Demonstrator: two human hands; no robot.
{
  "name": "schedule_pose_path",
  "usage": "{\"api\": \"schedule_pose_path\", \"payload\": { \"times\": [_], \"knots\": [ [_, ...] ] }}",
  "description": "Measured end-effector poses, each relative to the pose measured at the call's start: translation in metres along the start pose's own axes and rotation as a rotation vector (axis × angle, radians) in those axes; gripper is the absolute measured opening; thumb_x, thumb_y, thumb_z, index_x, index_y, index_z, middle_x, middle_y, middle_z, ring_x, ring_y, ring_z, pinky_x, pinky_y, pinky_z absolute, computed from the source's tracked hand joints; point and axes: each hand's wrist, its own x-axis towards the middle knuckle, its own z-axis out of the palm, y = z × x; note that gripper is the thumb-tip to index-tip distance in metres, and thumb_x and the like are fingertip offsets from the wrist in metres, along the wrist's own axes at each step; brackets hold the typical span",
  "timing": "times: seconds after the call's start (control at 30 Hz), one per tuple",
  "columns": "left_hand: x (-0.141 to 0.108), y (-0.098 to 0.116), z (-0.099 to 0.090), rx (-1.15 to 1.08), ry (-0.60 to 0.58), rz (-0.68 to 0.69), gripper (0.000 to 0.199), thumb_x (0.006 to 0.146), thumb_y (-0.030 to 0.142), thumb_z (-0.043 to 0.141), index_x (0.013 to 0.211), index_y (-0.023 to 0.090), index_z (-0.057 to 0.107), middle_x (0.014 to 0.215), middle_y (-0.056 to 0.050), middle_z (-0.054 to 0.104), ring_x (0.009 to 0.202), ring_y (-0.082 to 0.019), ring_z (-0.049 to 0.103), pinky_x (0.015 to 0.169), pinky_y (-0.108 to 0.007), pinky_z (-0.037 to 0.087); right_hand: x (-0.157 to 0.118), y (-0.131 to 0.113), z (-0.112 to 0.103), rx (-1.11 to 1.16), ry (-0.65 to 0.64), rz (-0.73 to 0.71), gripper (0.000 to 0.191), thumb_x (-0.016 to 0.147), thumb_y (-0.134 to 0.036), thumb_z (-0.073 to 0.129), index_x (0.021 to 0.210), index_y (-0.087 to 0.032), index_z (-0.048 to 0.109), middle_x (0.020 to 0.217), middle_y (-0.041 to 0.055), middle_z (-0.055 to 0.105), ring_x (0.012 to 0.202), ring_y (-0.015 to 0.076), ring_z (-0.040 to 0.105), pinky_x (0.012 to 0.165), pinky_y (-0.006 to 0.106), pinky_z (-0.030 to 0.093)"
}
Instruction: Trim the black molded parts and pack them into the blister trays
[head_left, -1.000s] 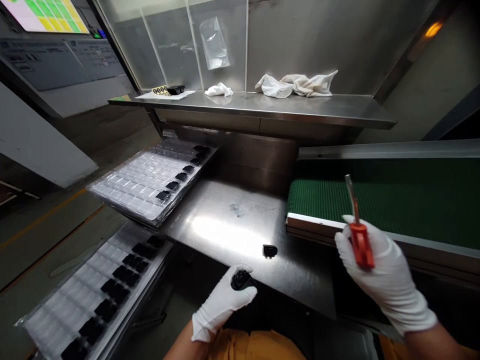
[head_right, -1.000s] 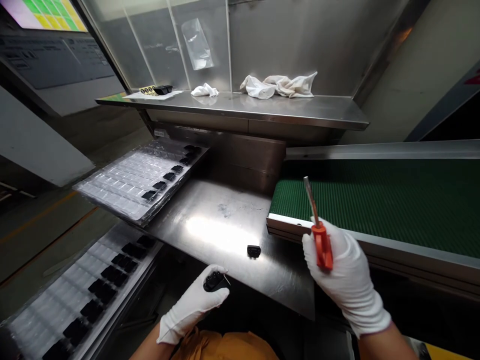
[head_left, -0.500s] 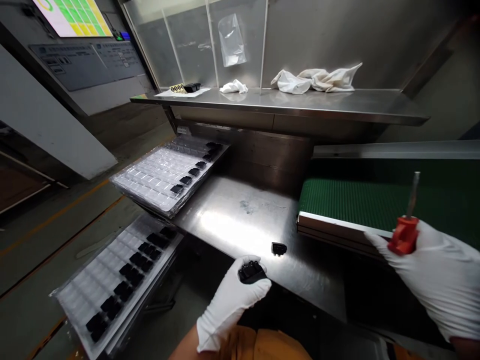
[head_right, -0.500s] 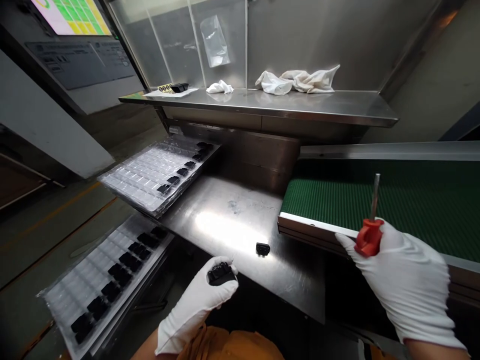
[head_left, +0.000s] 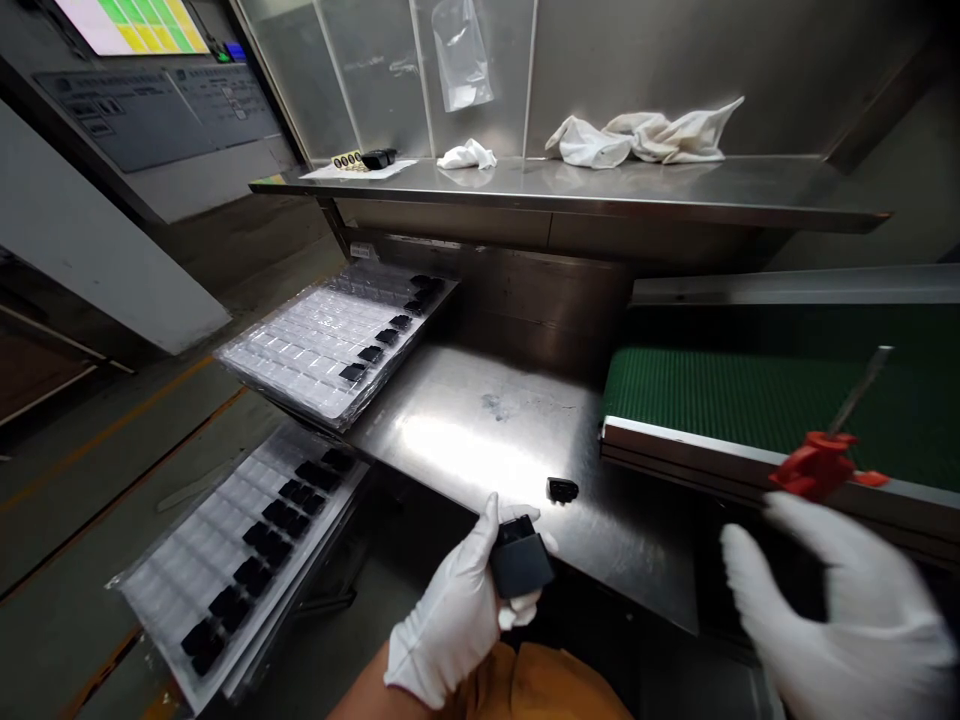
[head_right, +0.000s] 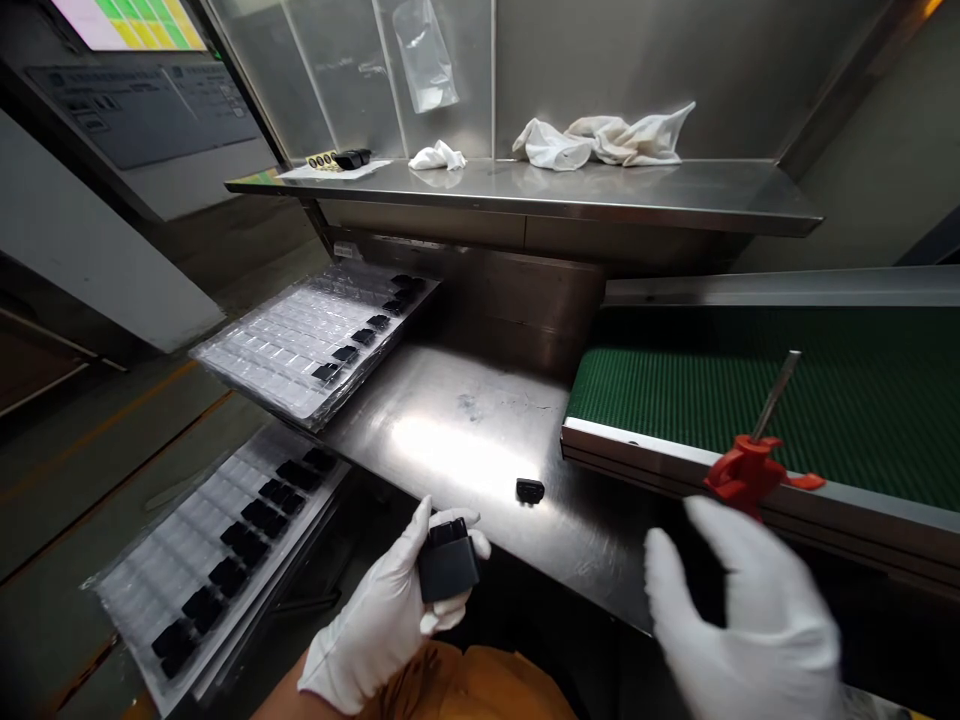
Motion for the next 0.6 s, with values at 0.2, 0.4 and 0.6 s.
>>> {"api": "schedule_pose_path", "payload": {
  "times": [0.2, 0.4, 0.6],
  "knots": [
    [0.002, 0.006, -0.003, -0.096, -0.125, -0.093, 0.053, 0.089, 0.065, 0.036, 0.104, 0.017, 0.054, 0.083, -0.005, 0.06, 0.044, -0.007, 0.043, 0.041, -0.021, 0.024, -0.027, -0.068, 0.029, 0.333, -0.165, -0.404, 0.028, 0.084, -0.01, 0.06, 0.112, -0.015, 0.059, 0.084, 0.0048, 0.064, 0.073, 0.0146, 0.059, 0.069, 0.031, 0.047],
    [0.002, 0.004, -0.014, -0.026, -0.095, 0.051, 0.054, 0.092, 0.061, 0.032, 0.101, 0.013, 0.056, 0.076, -0.004, 0.054, 0.055, -0.009, 0.045, 0.048, -0.022, 0.033, -0.026, -0.101, 0.052, 0.303, -0.207, -0.547, 0.028, 0.087, -0.009, 0.052, 0.113, -0.013, 0.06, 0.088, 0.0079, 0.065, 0.075, 0.0153, 0.058, 0.064, 0.032, 0.044],
    [-0.011, 0.019, -0.039, 0.166, -0.127, 0.122, 0.039, 0.087, 0.051, 0.056, 0.105, 0.016, 0.057, 0.078, -0.001, 0.048, 0.065, -0.009, 0.044, 0.058, -0.023, 0.037, -0.032, -0.113, 0.073, 0.287, -0.191, -0.531, 0.028, 0.09, -0.013, 0.05, 0.117, -0.012, 0.058, 0.091, 0.0094, 0.065, 0.078, 0.015, 0.059, 0.066, 0.031, 0.046]
  ]
}}
